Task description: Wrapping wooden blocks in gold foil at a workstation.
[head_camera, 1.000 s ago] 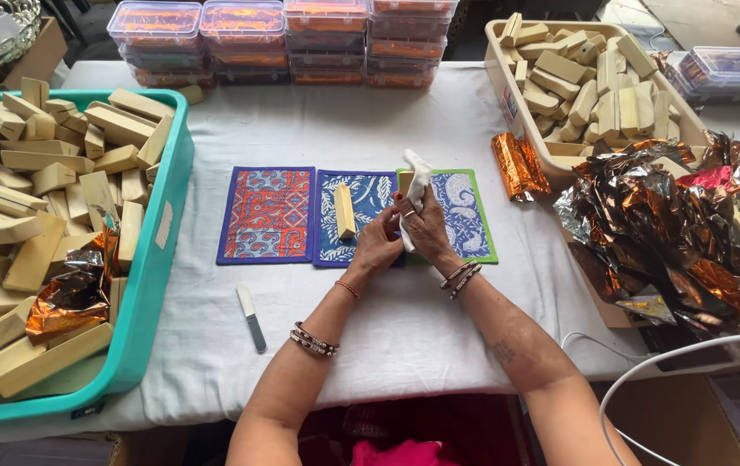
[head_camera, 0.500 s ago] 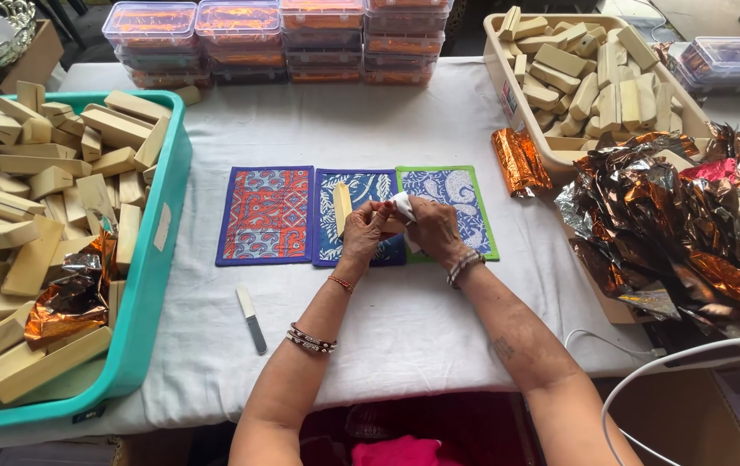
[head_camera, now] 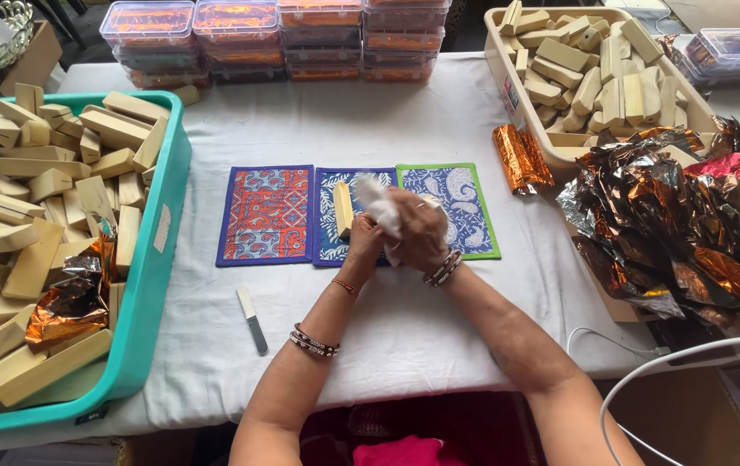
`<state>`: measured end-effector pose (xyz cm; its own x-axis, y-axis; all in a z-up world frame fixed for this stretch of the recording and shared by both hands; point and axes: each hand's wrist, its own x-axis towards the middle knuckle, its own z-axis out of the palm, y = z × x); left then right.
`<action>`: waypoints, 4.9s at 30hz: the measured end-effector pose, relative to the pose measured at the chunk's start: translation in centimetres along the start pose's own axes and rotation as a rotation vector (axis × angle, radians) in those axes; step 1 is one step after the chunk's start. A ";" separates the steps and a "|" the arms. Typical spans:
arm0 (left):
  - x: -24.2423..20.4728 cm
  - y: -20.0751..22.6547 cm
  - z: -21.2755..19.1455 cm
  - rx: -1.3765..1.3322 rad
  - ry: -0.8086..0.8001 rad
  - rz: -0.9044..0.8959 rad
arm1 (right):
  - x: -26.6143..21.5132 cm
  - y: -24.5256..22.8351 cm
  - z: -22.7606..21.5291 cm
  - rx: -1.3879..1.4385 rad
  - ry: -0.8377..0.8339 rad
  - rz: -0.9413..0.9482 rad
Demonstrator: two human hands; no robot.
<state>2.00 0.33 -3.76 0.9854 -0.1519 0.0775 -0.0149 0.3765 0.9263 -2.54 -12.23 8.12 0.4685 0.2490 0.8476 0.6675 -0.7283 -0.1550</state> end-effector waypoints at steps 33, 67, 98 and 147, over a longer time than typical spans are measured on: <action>-1.6 8.4 -0.9 1.497 0.456 0.331 | -1.5 4.8 -0.3 -0.215 -0.454 0.385; -2.9 9.0 1.1 1.292 0.426 0.673 | -3.0 7.6 1.8 -0.322 -0.439 0.240; -1.4 6.8 0.1 1.000 0.059 0.364 | -1.6 3.1 1.3 0.034 -0.602 0.113; -14.3 29.9 -12.8 1.333 0.909 0.717 | -0.8 1.8 0.0 0.003 -0.643 0.324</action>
<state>-10.35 25.43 18.13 0.4906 0.3781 0.7851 -0.1055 -0.8686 0.4842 -1.71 -13.69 7.17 0.8909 0.3476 0.2923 0.4380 -0.8279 -0.3503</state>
